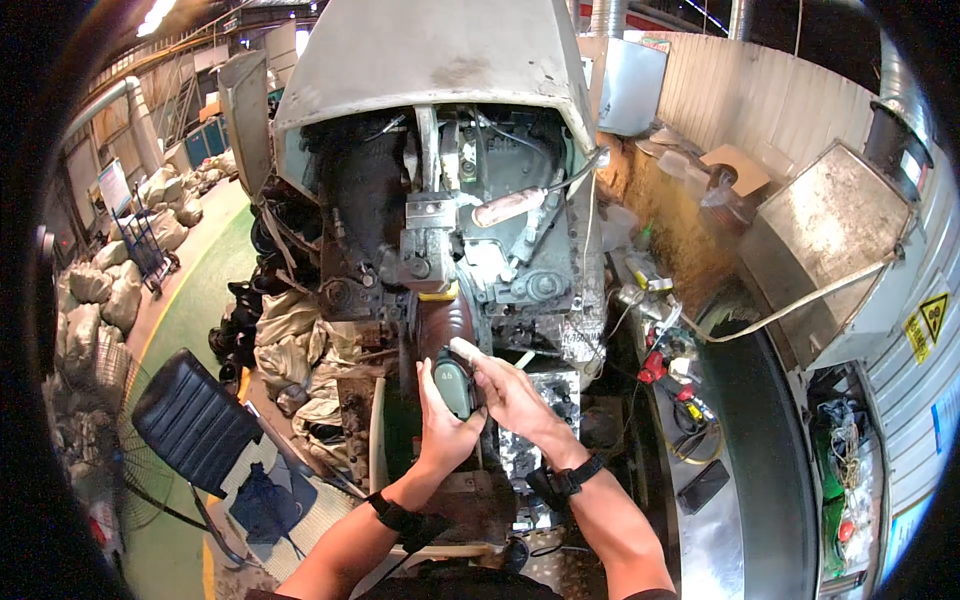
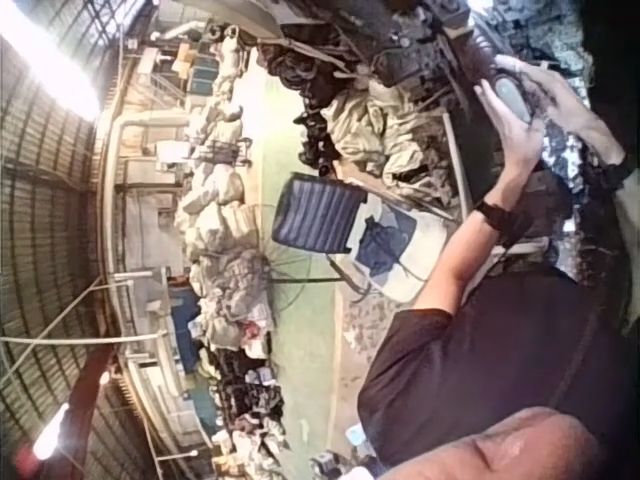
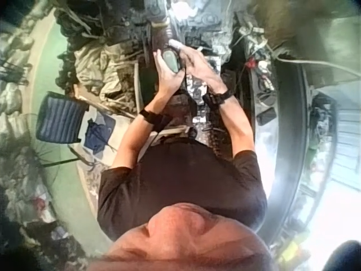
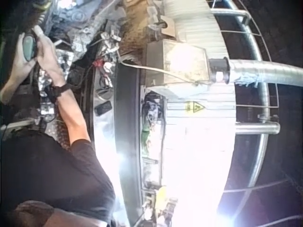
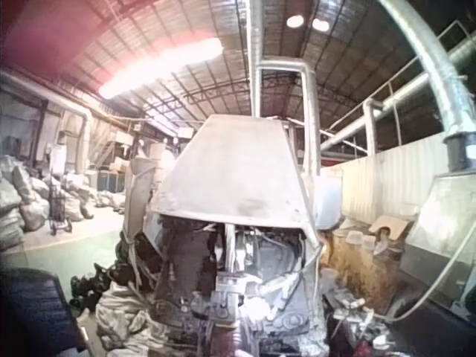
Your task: Apply a shoe upper to a last using a lasting machine and check the alignment.
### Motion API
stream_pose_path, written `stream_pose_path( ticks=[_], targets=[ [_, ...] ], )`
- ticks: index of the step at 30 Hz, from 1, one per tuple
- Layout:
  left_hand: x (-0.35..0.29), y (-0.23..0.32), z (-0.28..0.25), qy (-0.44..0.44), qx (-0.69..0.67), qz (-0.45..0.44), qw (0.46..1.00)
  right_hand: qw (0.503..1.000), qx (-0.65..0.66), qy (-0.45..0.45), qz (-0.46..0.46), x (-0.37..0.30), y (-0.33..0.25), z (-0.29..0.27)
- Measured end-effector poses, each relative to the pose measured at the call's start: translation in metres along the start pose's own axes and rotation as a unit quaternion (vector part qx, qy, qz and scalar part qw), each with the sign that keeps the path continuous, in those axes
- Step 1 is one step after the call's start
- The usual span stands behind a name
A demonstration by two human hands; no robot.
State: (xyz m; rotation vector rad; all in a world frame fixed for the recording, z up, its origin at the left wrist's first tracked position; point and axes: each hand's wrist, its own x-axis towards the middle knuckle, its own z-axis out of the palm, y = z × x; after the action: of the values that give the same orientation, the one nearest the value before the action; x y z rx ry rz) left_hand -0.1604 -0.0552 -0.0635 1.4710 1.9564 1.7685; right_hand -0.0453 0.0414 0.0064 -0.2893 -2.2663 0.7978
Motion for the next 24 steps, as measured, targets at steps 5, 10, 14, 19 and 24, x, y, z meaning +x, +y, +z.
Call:
stream_pose_path(
  ticks=[5,10,14,19,24],
  targets=[
    [0.003,-0.022,-0.046,-0.103,-0.338,-0.133,0.926,0.927,0.214,0.150,0.268,-0.033,-0.002,0.035],
    [0.010,-0.059,-0.084,0.039,-0.315,-0.239,0.918,0.966,-0.059,0.118,0.221,-0.023,-0.043,0.089],
    [0.032,-0.077,-0.082,0.024,-0.360,-0.220,0.906,0.956,-0.063,0.156,0.241,-0.021,-0.040,0.096],
    [0.052,-0.089,-0.076,-0.048,-0.381,-0.193,0.903,0.945,-0.111,0.187,0.244,-0.020,-0.042,0.096],
    [0.057,-0.078,-0.088,-0.040,-0.496,-0.349,0.794,0.892,0.148,0.258,0.339,0.005,-0.083,0.054]
  ],
)
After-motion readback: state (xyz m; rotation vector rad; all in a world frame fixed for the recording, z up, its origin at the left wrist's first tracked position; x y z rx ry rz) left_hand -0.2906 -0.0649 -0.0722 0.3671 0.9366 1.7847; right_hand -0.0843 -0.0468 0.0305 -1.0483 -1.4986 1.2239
